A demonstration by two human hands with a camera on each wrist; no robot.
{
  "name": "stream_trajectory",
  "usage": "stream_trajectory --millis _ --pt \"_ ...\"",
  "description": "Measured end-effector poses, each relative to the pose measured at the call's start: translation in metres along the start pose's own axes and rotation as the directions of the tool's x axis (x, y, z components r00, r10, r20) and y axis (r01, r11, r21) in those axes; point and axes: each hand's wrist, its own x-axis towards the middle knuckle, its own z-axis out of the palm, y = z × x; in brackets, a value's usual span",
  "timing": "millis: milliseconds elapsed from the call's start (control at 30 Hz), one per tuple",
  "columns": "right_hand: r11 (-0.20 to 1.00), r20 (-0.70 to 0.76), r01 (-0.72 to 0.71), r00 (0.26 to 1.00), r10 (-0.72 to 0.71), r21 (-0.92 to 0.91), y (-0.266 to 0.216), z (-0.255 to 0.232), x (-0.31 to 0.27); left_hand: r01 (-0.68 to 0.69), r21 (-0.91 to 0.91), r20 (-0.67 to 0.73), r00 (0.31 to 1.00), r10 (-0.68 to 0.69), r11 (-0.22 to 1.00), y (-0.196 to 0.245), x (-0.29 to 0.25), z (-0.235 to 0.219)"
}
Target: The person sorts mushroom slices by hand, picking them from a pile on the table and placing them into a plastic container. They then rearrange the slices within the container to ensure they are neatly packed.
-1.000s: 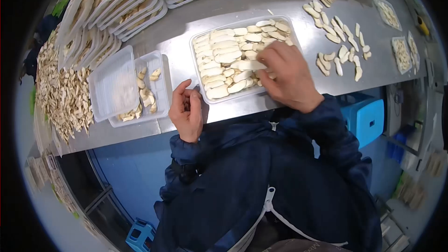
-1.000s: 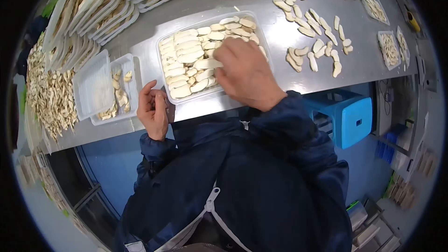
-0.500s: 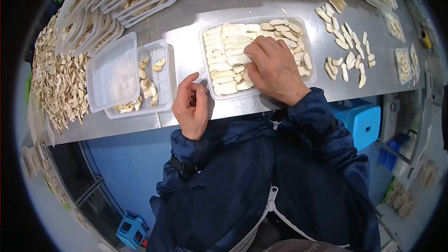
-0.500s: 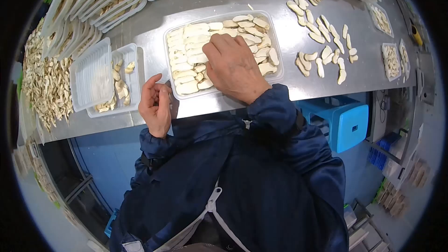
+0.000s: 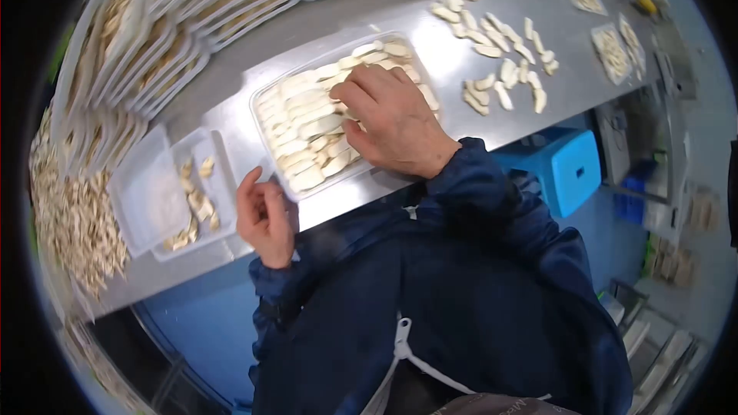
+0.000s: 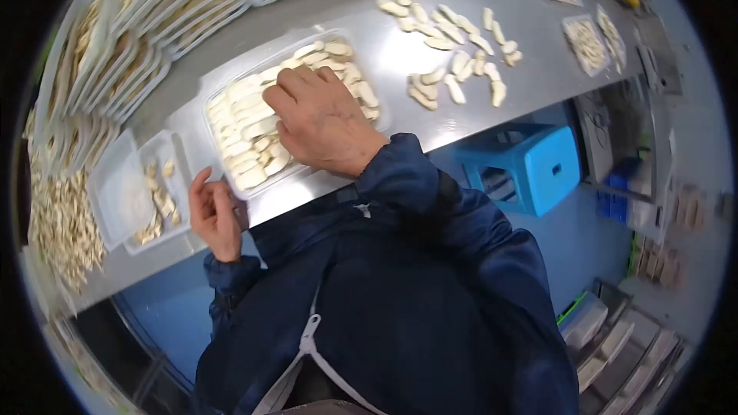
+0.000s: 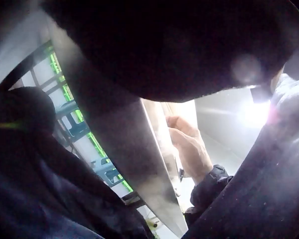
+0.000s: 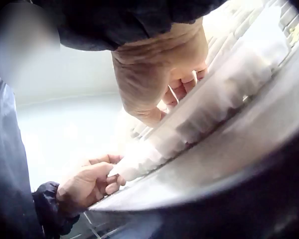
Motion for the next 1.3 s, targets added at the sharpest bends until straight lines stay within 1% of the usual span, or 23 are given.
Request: stream_trajectory --millis 33,100,133,200,267,300,333,433,500,567,667,700,800,967,1300 --pt "0.999 -0.051 -0.024 0.998 0.023 -0.035 0.005 -0.014 -0.002 -0.001 0.013 -0.003 1.000 0.001 1.000 -0.002 0.000 0.000" --pt "0.985 -0.204 -0.128 0.974 0.102 -0.118 0.027 -0.045 -0.016 0.002 -0.019 0.026 1.000 -0.001 1.000 0.001 0.000 -0.001" --pt "0.973 -0.280 -0.176 0.951 0.130 -0.146 0.041 -0.063 -0.025 -0.002 -0.025 0.032 0.999 0.002 1.000 0.001 0.000 -0.002" --pt "0.924 -0.370 -0.313 0.903 0.218 -0.221 0.079 -0.105 -0.053 0.001 -0.019 0.038 0.999 -0.001 1.000 -0.001 0.000 -0.002" --pt "0.813 -0.407 -0.520 0.824 0.395 -0.264 0.116 -0.143 -0.090 0.001 -0.007 0.045 0.999 -0.001 1.000 -0.001 0.000 -0.003" --pt "0.699 -0.372 -0.618 0.782 0.500 -0.359 0.125 -0.159 -0.107 -0.001 0.001 0.050 0.999 0.001 1.000 0.000 0.000 -0.003" --pt "0.566 -0.347 -0.690 0.720 0.601 -0.450 0.133 -0.170 -0.122 -0.003 0.010 0.054 0.999 0.003 1.000 0.001 0.000 -0.002" --pt "0.521 -0.241 -0.719 0.666 0.706 -0.460 0.152 -0.182 -0.153 -0.001 0.014 0.044 0.999 0.000 1.000 0.003 0.001 0.000" --pt "0.565 -0.221 -0.728 0.669 0.709 -0.388 0.158 -0.174 -0.158 0.020 0.010 0.036 0.999 -0.020 1.000 0.002 0.001 -0.001" --pt "0.589 -0.216 -0.739 0.666 0.714 -0.328 0.159 -0.165 -0.150 0.002 0.022 0.032 0.999 -0.003 1.000 0.000 0.002 -0.001" --pt "0.646 -0.273 -0.676 0.736 0.620 -0.355 0.168 -0.152 -0.133 0.002 0.028 0.022 1.000 -0.003 1.000 -0.001 0.002 -0.001" --pt "0.664 -0.264 -0.666 0.745 0.612 -0.340 0.174 -0.148 -0.127 0.006 0.027 0.018 1.000 -0.007 1.000 -0.001 0.002 -0.001" --pt "0.656 -0.238 -0.686 0.726 0.645 -0.313 0.183 -0.140 -0.110 0.017 0.019 0.010 1.000 -0.018 1.000 0.000 0.001 0.000" --pt "0.661 -0.198 -0.647 0.755 0.626 -0.380 0.202 -0.132 -0.105 0.002 0.034 0.011 1.000 -0.003 0.999 0.002 0.001 0.001" --pt "0.665 -0.081 -0.565 0.788 0.611 -0.489 0.205 -0.140 -0.100 0.026 0.043 0.036 0.999 -0.027 0.999 0.003 0.000 -0.002"
